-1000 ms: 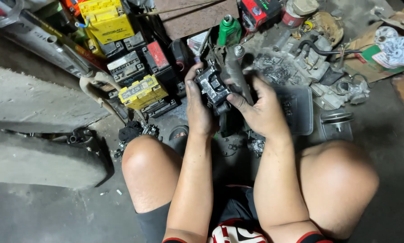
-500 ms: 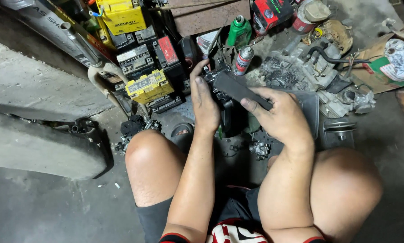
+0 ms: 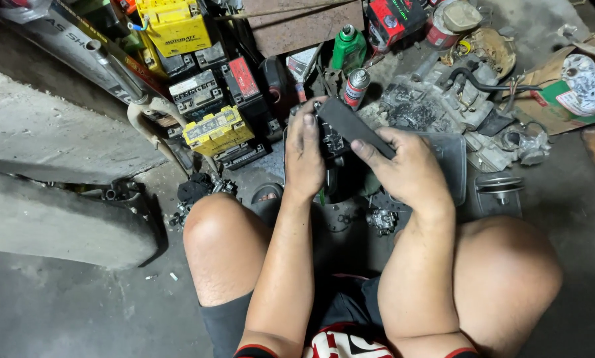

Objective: Sanding the surface of a metal engine component using a hand-held sanding block to clean or level the surface.

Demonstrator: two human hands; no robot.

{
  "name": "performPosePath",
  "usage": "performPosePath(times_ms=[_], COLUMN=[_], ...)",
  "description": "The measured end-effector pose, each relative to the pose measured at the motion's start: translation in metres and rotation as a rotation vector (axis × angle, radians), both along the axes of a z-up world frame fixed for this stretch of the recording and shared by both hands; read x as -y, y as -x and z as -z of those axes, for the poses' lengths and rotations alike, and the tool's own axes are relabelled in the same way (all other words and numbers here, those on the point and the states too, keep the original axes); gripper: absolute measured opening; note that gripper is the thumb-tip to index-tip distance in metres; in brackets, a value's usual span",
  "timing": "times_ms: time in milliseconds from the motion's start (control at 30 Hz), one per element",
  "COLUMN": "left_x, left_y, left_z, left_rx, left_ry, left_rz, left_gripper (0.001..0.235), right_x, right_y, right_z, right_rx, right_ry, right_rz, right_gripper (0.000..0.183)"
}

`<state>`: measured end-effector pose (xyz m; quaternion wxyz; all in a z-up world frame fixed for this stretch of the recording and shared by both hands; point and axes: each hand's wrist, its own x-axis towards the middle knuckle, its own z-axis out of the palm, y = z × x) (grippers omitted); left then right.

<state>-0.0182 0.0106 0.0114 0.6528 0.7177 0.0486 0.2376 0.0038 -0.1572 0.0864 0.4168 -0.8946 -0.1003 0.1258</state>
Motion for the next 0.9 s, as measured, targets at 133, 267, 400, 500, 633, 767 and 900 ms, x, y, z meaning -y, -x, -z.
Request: performPosePath(times_ms=[133, 267, 400, 500, 633, 767, 900], left_x=[0.000, -0.005, -0.005, -0.004, -0.003, -0.001, -0.002], left_y=[0.002, -0.001, 0.001, 0.000, 0.000, 0.002, -0.001], left_z=[0.004, 0.003, -0.001, 0.003, 0.008, -0.002, -0.002], left_rx=[-0.015, 0.023, 0.034, 0.025, 0.038, 0.028, 0.022], left_ry=[-0.033, 0.001, 0.022, -0.017, -0.005, 0.061, 0.083], left_rz=[0.006, -0.029, -0.012, 0.023, 0.043, 0.016, -0.024], left_gripper=[0.040, 0.041, 0.045, 0.041, 0.036, 0.042, 0.050], right_x=[0.003, 0.005, 0.004, -0.004, -0.004, 0.001, 0.003], right_y=[0.000, -0.001, 0.001, 0.001, 0.001, 0.001, 0.003], right_z=[0.004, 0.001, 0.008, 0.006, 0.012, 0.009, 0.007], right_rx=[-0.015, -0.131, -0.114, -0.033, 0.066, 0.155, 0.022], right_ry=[0.010, 0.016, -0.006, 0.008, 0.017, -0.026, -0.088], right_rz=[0.046, -0.064, -0.054, 0.003, 0.108, 0.134, -0.015], right_gripper=[0.027, 0.028, 0.029, 0.031, 0.036, 0.032, 0.029])
